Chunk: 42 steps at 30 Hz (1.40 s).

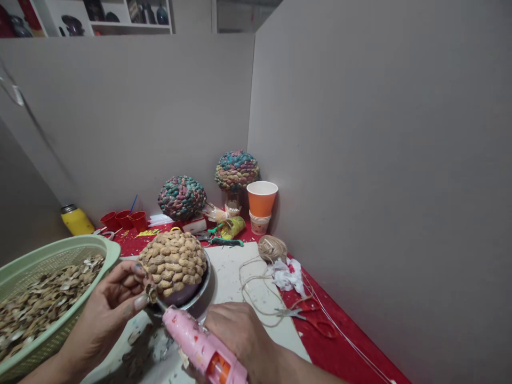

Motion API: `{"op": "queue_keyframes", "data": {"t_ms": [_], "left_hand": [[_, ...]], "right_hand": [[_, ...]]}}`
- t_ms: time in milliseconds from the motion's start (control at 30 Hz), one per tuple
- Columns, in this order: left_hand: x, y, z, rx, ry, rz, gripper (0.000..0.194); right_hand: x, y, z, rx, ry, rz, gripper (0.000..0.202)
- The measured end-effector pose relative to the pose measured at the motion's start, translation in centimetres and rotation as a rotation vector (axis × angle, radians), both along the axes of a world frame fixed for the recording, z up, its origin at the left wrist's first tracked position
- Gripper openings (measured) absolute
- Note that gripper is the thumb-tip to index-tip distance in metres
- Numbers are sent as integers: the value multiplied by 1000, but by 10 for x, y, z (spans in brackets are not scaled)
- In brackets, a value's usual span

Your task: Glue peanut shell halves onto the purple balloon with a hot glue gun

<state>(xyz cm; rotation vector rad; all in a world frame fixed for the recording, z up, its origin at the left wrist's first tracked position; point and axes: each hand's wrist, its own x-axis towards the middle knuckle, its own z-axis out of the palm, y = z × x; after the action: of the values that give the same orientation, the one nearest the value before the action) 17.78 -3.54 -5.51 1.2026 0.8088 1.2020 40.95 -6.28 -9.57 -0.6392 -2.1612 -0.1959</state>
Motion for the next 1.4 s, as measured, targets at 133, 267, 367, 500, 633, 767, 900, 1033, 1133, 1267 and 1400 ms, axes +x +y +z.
{"op": "queue_keyframes", "data": {"t_ms": [133, 267, 367, 500, 633, 767, 900, 1033, 1133, 1267, 1400], "left_hand": [[-1, -1, -2, -2, 16, 9, 35], [0, 0, -2, -2, 21, 8, 35], [1, 1, 0, -9, 14, 23, 37], [2, 1, 1, -21, 15, 33, 37], [4, 0, 1, -22, 30, 34, 36], [7, -2, 2, -18, 55, 46, 34], [9, -4, 4, -1, 79, 61, 32], [8, -5, 4, 8, 91, 64, 31], [7, -5, 4, 12, 88, 63, 31], [7, -4, 4, 5, 70, 63, 31], [6, -3, 3, -13, 35, 90, 35]], "right_hand": [[-1, 0, 0, 45, 2, -29, 47], [-1, 0, -2, 50, -22, -51, 52], [0, 0, -5, 16, -27, -44, 50], [0, 0, -9, 3, 27, -42, 46], [0, 0, -10, 18, 20, -13, 42], [-1, 0, -12, -20, 24, -3, 36], [-2, 0, -11, 11, 34, -7, 38], [-1, 0, -5, 19, 51, 4, 44], [0, 0, -5, 0, 19, 11, 42], [0, 0, -8, -17, 9, 0, 37], [-1, 0, -4, 26, 10, -21, 44]]}}
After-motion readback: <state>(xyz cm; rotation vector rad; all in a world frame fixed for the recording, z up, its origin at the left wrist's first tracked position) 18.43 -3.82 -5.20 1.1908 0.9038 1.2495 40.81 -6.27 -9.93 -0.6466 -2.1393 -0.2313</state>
